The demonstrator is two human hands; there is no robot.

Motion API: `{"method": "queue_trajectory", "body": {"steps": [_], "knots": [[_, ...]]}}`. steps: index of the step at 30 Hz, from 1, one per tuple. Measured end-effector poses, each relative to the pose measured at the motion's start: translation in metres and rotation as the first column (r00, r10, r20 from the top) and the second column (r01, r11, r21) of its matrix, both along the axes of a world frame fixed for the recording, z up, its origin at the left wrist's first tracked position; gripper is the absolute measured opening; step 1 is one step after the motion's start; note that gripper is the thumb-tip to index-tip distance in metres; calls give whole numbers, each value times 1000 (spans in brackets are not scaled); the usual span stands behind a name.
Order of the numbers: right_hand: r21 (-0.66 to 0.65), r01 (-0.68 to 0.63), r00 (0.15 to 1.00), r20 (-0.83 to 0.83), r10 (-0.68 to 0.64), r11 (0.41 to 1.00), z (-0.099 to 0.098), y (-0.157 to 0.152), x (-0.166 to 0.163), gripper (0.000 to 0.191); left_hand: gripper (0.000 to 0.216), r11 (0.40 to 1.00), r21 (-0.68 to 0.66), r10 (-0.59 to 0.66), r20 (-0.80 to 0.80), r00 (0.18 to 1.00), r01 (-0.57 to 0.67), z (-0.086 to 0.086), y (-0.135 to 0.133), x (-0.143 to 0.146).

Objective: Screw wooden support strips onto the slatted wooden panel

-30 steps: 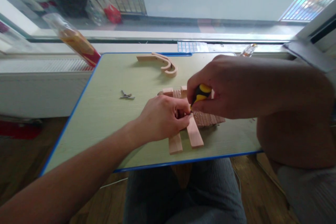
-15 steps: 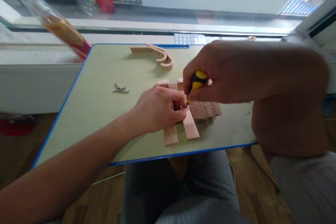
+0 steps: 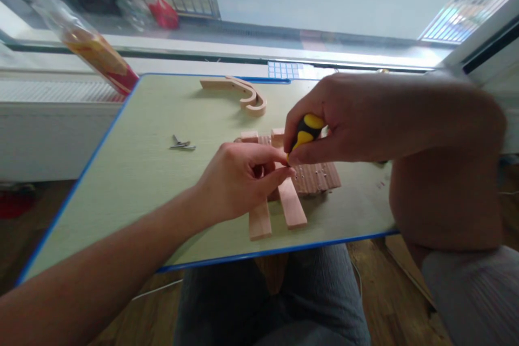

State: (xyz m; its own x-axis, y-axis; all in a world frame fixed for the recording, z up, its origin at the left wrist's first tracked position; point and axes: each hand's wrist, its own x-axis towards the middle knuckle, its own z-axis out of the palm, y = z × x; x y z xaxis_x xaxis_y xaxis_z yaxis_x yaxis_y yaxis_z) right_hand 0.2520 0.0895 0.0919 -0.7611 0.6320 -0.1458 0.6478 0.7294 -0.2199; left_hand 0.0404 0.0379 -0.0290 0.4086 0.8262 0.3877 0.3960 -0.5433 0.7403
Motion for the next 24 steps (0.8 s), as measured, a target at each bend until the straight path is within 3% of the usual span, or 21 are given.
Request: {"method": "queue_trajectory", "body": {"steps": [5, 10, 14, 18, 24], "knots": [[101, -64, 997, -33, 68, 993, 5, 2, 11, 33, 9, 998, 37, -54, 33, 998, 52, -5, 0, 2], [42, -102, 977, -183, 108, 994, 24, -4, 26, 37, 8, 997, -1, -77, 42, 996, 77, -8, 1, 1], [-28, -49, 984, -171, 43, 998, 36, -13, 25, 31, 15, 994, -57, -96, 26, 995, 97, -6, 2, 0], [-1, 66, 987, -146, -66, 998, 36, -16, 18, 18, 24, 992, -84, -99, -17, 995, 98, -3, 3, -1], [109, 29, 989, -149, -12, 994, 30, -17, 14, 10, 24, 994, -73, -79, -12, 997, 78, 0, 2, 0]]}}
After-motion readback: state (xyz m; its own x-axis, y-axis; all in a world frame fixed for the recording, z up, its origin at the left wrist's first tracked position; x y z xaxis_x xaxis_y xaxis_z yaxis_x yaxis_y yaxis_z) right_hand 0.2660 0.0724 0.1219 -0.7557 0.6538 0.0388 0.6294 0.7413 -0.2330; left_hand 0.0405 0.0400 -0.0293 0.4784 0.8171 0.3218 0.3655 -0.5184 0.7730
